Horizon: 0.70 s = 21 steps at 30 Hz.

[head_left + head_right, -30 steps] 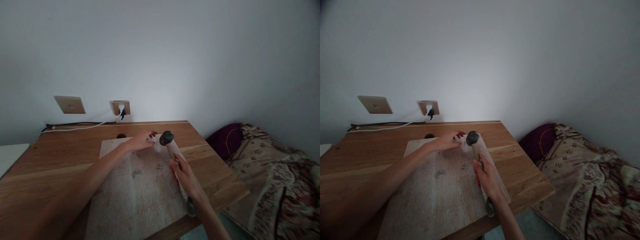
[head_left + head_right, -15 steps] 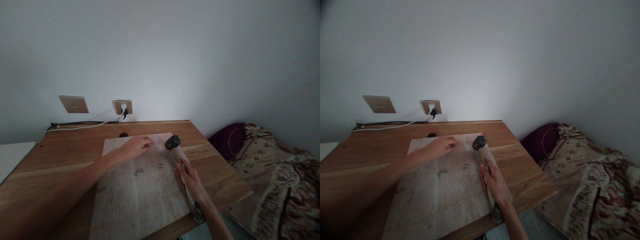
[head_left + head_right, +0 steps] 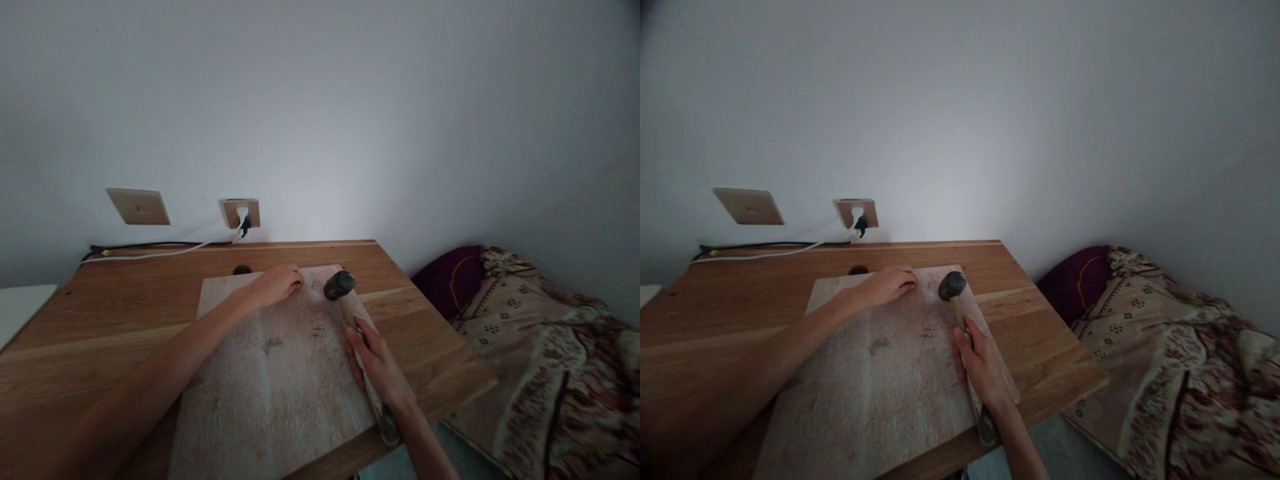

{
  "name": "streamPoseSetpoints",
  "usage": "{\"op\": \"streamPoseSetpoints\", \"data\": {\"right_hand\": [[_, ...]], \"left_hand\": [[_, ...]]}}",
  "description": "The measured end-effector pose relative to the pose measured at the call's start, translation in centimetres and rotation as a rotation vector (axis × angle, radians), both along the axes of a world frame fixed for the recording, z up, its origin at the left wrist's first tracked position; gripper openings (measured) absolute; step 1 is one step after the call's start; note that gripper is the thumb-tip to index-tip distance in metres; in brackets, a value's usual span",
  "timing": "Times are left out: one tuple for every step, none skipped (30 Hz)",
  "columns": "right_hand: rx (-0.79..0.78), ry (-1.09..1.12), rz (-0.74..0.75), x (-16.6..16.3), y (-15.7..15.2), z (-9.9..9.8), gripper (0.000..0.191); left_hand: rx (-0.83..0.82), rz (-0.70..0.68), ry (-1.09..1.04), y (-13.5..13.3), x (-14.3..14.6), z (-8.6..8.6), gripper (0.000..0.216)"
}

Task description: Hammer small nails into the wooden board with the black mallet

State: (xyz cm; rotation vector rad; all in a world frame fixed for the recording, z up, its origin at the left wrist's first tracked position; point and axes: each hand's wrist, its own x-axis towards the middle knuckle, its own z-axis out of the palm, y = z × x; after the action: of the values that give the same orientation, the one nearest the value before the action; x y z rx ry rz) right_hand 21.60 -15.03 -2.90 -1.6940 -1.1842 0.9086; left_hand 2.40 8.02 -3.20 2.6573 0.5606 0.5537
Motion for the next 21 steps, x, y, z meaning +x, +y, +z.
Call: {"op": "streamPoseSetpoints", "data": {"right_hand": [[0.000, -0.006, -0.001, 0.0, 0.0, -0.1, 0.041], [-0.002, -0.005, -0.001, 0.1, 0.0, -0.1, 0.041], [-0.010, 0.002, 0.000, 0.1, 0.0, -0.1, 0.041], [-0.018, 0.013, -0.001, 0.0, 0.0, 0.0, 0.041], [-0.024, 0.025, -0.005, 0.0, 0.1, 0.0, 0.042], [-0.027, 0.035, -0.010, 0.0, 0.1, 0.0, 0.042], [-0.026, 0.041, -0.013, 0.0, 0.1, 0.0, 0.042], [-0.022, 0.044, -0.013, 0.0, 0.1, 0.0, 0.042], [-0.015, 0.046, -0.008, 0.0, 0.1, 0.0, 0.042], [-0.008, 0.048, -0.003, -0.1, 0.1, 0.0, 0.042], [-0.004, 0.049, 0.006, -0.1, 0.2, 0.1, 0.042], [0.001, 0.048, 0.011, -0.2, 0.2, 0.1, 0.041], [0.004, 0.047, 0.014, -0.3, 0.3, 0.3, 0.041], [0.006, 0.045, 0.015, -0.4, 0.4, 0.5, 0.040], [0.005, 0.042, 0.016, -0.6, 0.6, 0.8, 0.039], [0.002, 0.038, 0.017, -0.9, 0.9, 1.1, 0.038], [-0.001, 0.035, 0.019, -1.2, 1.2, 1.4, 0.036], [-0.003, 0.032, 0.022, -1.5, 1.5, 1.7, 0.034], [-0.001, 0.025, 0.031, -1.8, 1.9, 2.0, 0.032], [0.006, 0.016, 0.042, -2.0, 2.4, 2.2, 0.031], [0.018, 0.009, 0.056, -2.2, 2.8, 2.3, 0.029]], "left_hand": [[-0.002, -0.004, -0.002, 0.0, 0.1, 0.0, 0.020], [-0.005, -0.012, -0.008, 0.0, 0.1, -0.2, 0.021], [-0.009, -0.019, -0.020, 0.0, 0.3, -0.3, 0.021], [-0.016, -0.025, -0.036, -0.1, 0.4, -0.5, 0.022], [-0.027, -0.028, -0.056, -0.1, 0.5, -0.8, 0.022], [-0.044, -0.024, -0.081, -0.2, 0.7, -1.0, 0.022], [-0.067, -0.015, -0.110, -0.2, 0.8, -1.3, 0.021], [-0.092, -0.007, -0.139, -0.1, 0.9, -1.6, 0.020], [-0.118, 0.001, -0.165, 0.0, 0.9, -1.8, 0.019], [-0.142, 0.004, -0.185, 0.1, 1.0, -2.0, 0.018], [-0.163, 0.002, -0.197, 0.2, 1.0, -2.2, 0.018], [-0.182, -0.001, -0.200, 0.4, 1.0, -2.3, 0.019], [-0.201, 0.001, -0.199, 0.5, 1.0, -2.4, 0.021], [-0.221, 0.013, -0.198, 0.6, 1.0, -2.5, 0.024], [-0.243, 0.030, -0.199, 0.6, 1.0, -2.5, 0.027], [-0.265, 0.049, -0.203, 0.6, 1.0, -2.4, 0.029], [-0.288, 0.066, -0.205, 0.6, 1.0, -2.4, 0.029], [-0.311, 0.081, -0.208, 0.6, 1.0, -2.3, 0.029], [-0.330, 0.092, -0.213, 0.6, 1.0, -2.3, 0.029], [-0.344, 0.101, -0.218, 0.5, 1.0, -2.2, 0.030], [-0.355, 0.109, -0.225, 0.5, 1.0, -2.2, 0.031]]}}
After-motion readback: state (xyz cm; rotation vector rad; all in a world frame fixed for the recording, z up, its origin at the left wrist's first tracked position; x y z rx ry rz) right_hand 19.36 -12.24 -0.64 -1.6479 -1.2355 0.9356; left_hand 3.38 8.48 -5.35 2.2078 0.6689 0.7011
